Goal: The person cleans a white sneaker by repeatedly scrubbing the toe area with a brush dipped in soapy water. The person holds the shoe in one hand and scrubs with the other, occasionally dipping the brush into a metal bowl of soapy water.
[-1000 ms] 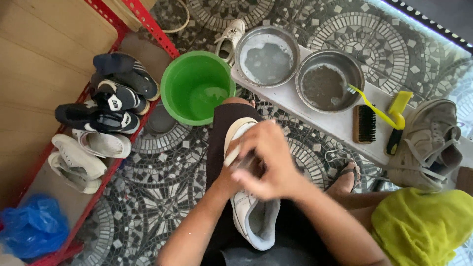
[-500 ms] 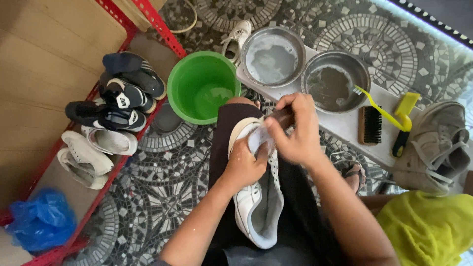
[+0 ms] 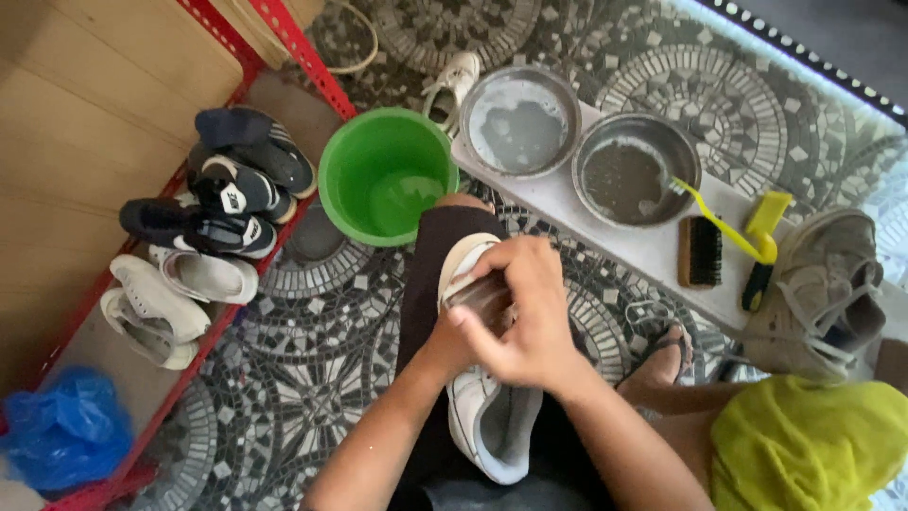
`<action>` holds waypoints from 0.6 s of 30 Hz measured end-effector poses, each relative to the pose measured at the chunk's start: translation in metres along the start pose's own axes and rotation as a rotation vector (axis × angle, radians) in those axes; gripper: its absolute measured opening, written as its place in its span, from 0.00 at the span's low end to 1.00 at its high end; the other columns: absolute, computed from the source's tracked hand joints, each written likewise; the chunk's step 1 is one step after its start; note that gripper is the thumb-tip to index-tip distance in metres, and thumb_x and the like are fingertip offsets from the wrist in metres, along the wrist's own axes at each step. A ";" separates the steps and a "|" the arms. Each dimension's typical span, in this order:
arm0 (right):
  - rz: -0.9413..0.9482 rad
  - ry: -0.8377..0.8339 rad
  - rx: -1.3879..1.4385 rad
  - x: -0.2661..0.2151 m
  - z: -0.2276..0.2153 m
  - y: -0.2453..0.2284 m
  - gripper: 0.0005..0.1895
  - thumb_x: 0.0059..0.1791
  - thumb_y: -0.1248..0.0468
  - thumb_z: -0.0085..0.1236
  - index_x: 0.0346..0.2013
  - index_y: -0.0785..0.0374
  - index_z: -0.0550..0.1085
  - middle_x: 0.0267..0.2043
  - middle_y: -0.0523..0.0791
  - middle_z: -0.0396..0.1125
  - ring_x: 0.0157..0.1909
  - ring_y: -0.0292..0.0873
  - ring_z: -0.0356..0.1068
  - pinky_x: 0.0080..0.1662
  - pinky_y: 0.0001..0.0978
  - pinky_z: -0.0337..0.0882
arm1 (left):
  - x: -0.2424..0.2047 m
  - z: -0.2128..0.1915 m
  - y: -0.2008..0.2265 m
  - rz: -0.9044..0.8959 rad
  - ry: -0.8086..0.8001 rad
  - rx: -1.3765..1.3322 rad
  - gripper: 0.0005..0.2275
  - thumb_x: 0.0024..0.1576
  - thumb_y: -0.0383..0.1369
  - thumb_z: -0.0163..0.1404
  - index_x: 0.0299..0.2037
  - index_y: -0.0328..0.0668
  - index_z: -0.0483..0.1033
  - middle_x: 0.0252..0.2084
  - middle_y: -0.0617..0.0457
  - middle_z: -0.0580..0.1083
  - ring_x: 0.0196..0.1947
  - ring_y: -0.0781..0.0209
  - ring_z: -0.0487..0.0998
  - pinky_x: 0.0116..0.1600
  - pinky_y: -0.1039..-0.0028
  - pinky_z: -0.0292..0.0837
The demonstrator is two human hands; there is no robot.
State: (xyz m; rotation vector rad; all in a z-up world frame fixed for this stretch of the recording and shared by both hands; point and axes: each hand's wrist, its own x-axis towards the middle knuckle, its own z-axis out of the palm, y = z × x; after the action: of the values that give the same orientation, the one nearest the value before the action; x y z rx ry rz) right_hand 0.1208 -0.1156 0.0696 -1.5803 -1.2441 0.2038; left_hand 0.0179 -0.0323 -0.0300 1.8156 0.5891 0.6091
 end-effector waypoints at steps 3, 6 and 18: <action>0.052 0.059 0.083 -0.001 -0.007 0.048 0.22 0.54 0.46 0.65 0.52 0.58 0.74 0.47 0.50 0.67 0.49 0.55 0.69 0.55 0.44 0.68 | -0.001 -0.003 -0.002 0.037 -0.024 0.092 0.15 0.54 0.33 0.63 0.46 0.30 0.82 0.38 0.25 0.80 0.43 0.20 0.84 0.41 0.40 0.75; 0.203 0.117 -0.076 -0.013 -0.011 0.060 0.21 0.56 0.51 0.68 0.54 0.58 0.70 0.48 0.52 0.64 0.49 0.60 0.70 0.50 0.47 0.71 | -0.013 0.005 -0.019 -0.073 -0.011 0.007 0.12 0.62 0.33 0.59 0.51 0.36 0.87 0.41 0.35 0.85 0.48 0.30 0.88 0.45 0.50 0.80; 0.004 0.164 -0.048 -0.006 -0.009 0.041 0.21 0.57 0.49 0.65 0.52 0.61 0.70 0.48 0.51 0.64 0.50 0.58 0.68 0.55 0.47 0.67 | 0.008 -0.012 0.021 0.043 -0.008 -0.077 0.06 0.64 0.28 0.56 0.45 0.36 0.86 0.37 0.36 0.85 0.41 0.39 0.90 0.44 0.53 0.82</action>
State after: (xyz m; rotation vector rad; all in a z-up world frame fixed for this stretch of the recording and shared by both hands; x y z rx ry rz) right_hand 0.1487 -0.1208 0.0381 -1.6075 -1.1254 0.0462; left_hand 0.0182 -0.0251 -0.0060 1.7612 0.5151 0.6444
